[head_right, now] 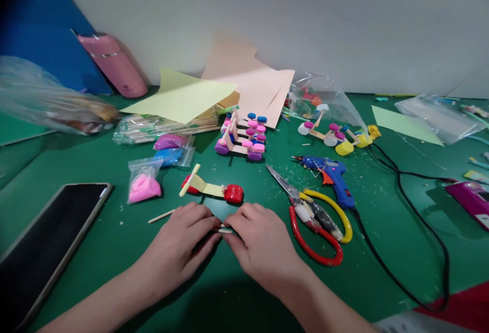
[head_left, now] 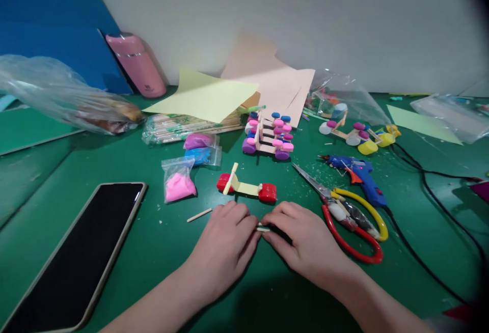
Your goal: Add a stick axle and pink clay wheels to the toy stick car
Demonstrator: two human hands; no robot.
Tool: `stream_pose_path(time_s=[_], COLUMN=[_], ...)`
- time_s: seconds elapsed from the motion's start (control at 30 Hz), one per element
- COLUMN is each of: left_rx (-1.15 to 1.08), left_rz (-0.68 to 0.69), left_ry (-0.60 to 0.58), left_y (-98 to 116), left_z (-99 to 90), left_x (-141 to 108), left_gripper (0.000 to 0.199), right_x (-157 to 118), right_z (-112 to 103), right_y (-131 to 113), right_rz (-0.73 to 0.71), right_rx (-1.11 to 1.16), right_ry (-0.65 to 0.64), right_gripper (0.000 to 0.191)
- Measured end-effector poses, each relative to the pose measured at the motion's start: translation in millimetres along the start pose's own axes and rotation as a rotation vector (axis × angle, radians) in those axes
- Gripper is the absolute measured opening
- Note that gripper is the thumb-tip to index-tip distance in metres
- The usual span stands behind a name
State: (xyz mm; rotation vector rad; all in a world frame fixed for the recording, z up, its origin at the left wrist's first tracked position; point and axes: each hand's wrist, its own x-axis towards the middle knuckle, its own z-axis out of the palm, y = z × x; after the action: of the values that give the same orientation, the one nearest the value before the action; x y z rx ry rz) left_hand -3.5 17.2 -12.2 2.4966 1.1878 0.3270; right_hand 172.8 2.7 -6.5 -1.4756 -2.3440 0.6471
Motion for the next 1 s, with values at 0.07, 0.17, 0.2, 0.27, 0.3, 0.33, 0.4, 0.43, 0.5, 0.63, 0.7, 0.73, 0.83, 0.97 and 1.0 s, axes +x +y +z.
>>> stream_pose_path(time_s=[0.07,0.17,0.2,0.27,0.3,0.33,0.4,0.43,0.5,0.63,0.7,0.73,0.83,0.97,1.0], left_rx=[0.002,-0.023,-0.031,-0.035,-0.032,-0.025,-0.008,0.002,0.02,0.07,0.087,0.09,0.083,0.062,0.059], left_rz=[-0.006,-0.013,-0.019,-0.033,-0.04,-0.047,-0.058,-0.065,-0.077,-0.111,-0.132,-0.139,-0.156,-0.15,-0.139], left_ry=[0.018,0.06,0.068,0.081,0.083,0.085,0.098,0.107,0.119,0.084,0.063,0.053,0.018,-0.006,-0.003], left_y=[-0.9,-2.4,-2.7,-2.7,-2.4,-1.8,-0.3,0.5,2.0,4.1,4.5,4.6,4.4,3.5,3.2], left_z=[2.5,5.1,5.7,6.6,7.0,7.4,8.0,8.3,8.7,7.8,6.6,5.8,3.6,1.9,2.0], left_x=[-1.0,-4.1,-5.1,-6.6,-6.9,-6.9,-5.8,-4.9,-2.6,1.5,2.7,3.2,4.1,3.6,3.1], left_gripper=[0.024,0.024,0.024,0.025,0.024,0.024,0.023,0.023,0.022,0.021,0.021,0.021,0.02,0.02,0.02], right_x=[2.5,6.3,7.3,8.7,9.1,9.4,9.7,9.7,9.8,11.0,12.0,12.5,12.9,11.5,11.1], right_z=[0.9,2.1,2.6,3.8,4.4,5.1,6.3,6.9,7.7,8.3,8.2,8.0,7.2,5.2,4.6], right_y=[1.0,2.3,2.8,3.8,4.1,4.2,3.7,3.1,1.6,0.3,0.8,1.2,2.2,2.2,2.0], right_rz=[-0.011,-0.023,-0.028,-0.036,-0.039,-0.04,-0.03,-0.018,0.01,0.027,0.022,0.021,0.018,0.004,-0.002], right_rx=[-0.006,0.003,0.01,0.021,0.025,0.028,0.025,0.019,0.001,-0.031,-0.039,-0.041,-0.037,-0.017,-0.01], right_ry=[-0.002,-0.002,-0.001,0.005,0.012,0.022,0.04,0.047,0.052,0.039,0.019,0.007,-0.014,-0.013,-0.015], right_gripper=[0.017,0.018,0.018,0.019,0.019,0.019,0.018,0.017,0.016,0.015,0.015,0.015,0.015,0.014,0.013])
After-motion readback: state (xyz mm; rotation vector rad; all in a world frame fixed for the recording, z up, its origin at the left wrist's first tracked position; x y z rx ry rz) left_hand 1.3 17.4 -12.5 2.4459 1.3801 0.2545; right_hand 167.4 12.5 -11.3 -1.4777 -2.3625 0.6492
